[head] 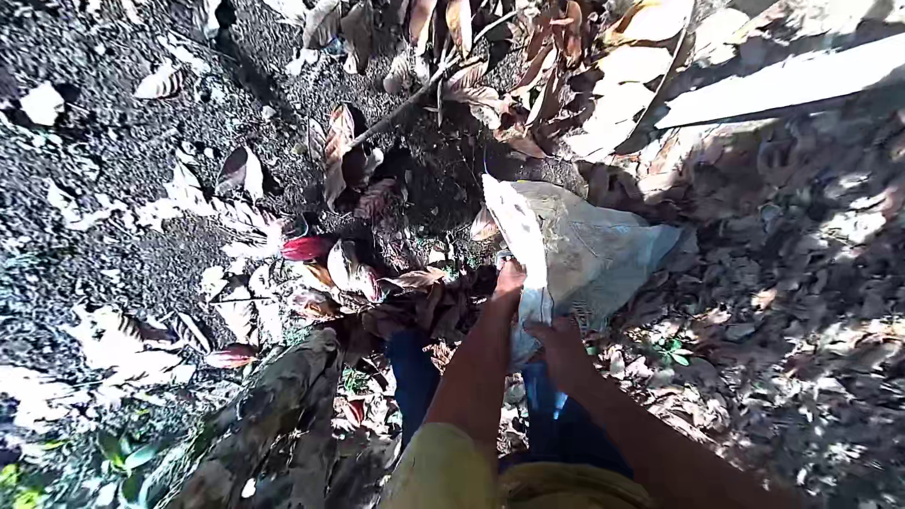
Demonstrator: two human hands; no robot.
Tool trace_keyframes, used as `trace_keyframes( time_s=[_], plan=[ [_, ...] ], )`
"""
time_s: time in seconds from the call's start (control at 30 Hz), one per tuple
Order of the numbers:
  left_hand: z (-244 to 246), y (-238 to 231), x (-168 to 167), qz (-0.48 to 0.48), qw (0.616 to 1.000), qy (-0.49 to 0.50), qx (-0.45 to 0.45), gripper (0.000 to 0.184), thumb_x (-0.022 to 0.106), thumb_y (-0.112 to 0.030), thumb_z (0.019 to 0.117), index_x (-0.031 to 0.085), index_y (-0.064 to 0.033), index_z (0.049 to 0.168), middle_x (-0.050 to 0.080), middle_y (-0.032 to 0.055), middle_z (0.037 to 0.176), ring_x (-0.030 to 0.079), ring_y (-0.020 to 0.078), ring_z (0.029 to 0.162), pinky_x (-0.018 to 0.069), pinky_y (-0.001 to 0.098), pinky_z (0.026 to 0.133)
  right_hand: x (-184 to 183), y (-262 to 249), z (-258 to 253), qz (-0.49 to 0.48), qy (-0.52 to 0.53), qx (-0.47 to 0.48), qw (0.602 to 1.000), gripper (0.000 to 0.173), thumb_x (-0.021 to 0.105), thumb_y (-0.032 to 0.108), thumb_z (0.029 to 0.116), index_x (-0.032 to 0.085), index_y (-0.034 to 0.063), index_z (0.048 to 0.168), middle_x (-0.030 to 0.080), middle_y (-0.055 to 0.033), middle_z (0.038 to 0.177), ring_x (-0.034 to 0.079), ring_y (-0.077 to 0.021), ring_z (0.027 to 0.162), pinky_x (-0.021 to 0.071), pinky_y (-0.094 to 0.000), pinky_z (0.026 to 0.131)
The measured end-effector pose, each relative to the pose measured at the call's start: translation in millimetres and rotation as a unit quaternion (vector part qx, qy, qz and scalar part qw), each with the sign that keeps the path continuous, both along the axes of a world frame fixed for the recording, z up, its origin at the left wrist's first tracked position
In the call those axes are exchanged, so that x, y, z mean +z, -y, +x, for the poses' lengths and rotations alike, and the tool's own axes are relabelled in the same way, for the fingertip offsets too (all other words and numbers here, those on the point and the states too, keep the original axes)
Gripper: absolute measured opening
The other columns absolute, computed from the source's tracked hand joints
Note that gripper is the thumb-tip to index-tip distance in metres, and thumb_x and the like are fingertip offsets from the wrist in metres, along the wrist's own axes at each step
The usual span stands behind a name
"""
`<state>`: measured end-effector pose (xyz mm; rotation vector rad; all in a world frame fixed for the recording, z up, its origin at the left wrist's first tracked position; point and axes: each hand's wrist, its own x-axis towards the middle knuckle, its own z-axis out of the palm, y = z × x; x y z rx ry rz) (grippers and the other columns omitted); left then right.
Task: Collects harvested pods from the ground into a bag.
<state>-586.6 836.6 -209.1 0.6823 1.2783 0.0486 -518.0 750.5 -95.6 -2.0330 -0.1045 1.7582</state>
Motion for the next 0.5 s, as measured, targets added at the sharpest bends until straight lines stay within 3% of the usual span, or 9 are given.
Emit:
trace_keyframes(
  time_s=[0.1, 0.23, 0.33, 0.43, 0.5],
  plan=[
    [-23.7, -1.4, -56.6, 0.019, 0.992, -0.121, 0.009, 0.036, 0.063, -0.025, 0.0997, 0.062, 0.0037, 0.122, 0.069, 0.0251, 0.109, 0.068, 0.0376, 0.102, 0.055, 0.0572, 0.089, -23.8, -0.8, -12.5, -0.02, 0.001, 0.012, 1.0, 0.029, 0.062, 0.015, 0.0971, 0.06, -0.0023, 0.12, 0.072, -0.0123, 0.101, 0.074, -0.0225, 0.087, 0.0647, -0.0432, 0.07],
    [-118.6, -17.2, -153.4, 0.022, 0.955, -0.29, -0.06, 0.043, 0.066, -0.032, 0.0968, 0.067, 0.0029, 0.121, 0.068, 0.0295, 0.117, 0.064, 0.0473, 0.113, 0.0496, 0.0676, 0.097, -54.5, -8.2, -29.0, 0.05, 0.012, 0.006, 0.999, 0.019, 0.061, 0.012, 0.0933, 0.064, 0.0009, 0.108, 0.072, -0.0044, 0.093, 0.072, -0.0132, 0.087, 0.0628, -0.0364, 0.08],
    [-172.7, -14.7, -204.8, 0.02, 0.957, -0.281, -0.068, 0.038, 0.067, -0.032, 0.0961, 0.07, -0.0032, 0.12, 0.069, 0.0246, 0.118, 0.065, 0.0425, 0.114, 0.0499, 0.0658, 0.097, -79.8, -14.6, -41.2, 0.103, -0.007, 0.02, 0.994, 0.012, 0.059, 0.01, 0.0925, 0.065, 0.0046, 0.102, 0.072, -0.0002, 0.089, 0.072, -0.0105, 0.085, 0.0625, -0.0345, 0.08],
    [-213.5, 5.0, -239.0, 0.061, 0.969, -0.205, 0.124, 0.042, 0.063, -0.038, 0.1018, 0.065, -0.0042, 0.128, 0.071, 0.0159, 0.116, 0.07, 0.0268, 0.104, 0.0579, 0.0504, 0.092, -110.7, -8.4, -53.5, 0.108, -0.013, 0.038, 0.993, 0.01, 0.061, 0.012, 0.0921, 0.066, 0.0069, 0.098, 0.072, 0.0001, 0.084, 0.071, -0.0113, 0.081, 0.0626, -0.0359, 0.077],
    [-238.9, 20.6, -250.1, 0.078, 0.928, -0.3, 0.209, 0.045, 0.061, -0.04, 0.1023, 0.063, -0.0047, 0.131, 0.07, 0.0153, 0.119, 0.068, 0.0254, 0.107, 0.055, 0.0481, 0.096, -125.4, -4.3, -64.6, 0.108, -0.014, 0.033, 0.994, 0.01, 0.063, 0.015, 0.0938, 0.066, 0.0075, 0.099, 0.072, 0.001, 0.085, 0.071, -0.0109, 0.081, 0.0625, -0.0354, 0.078]
  ],
)
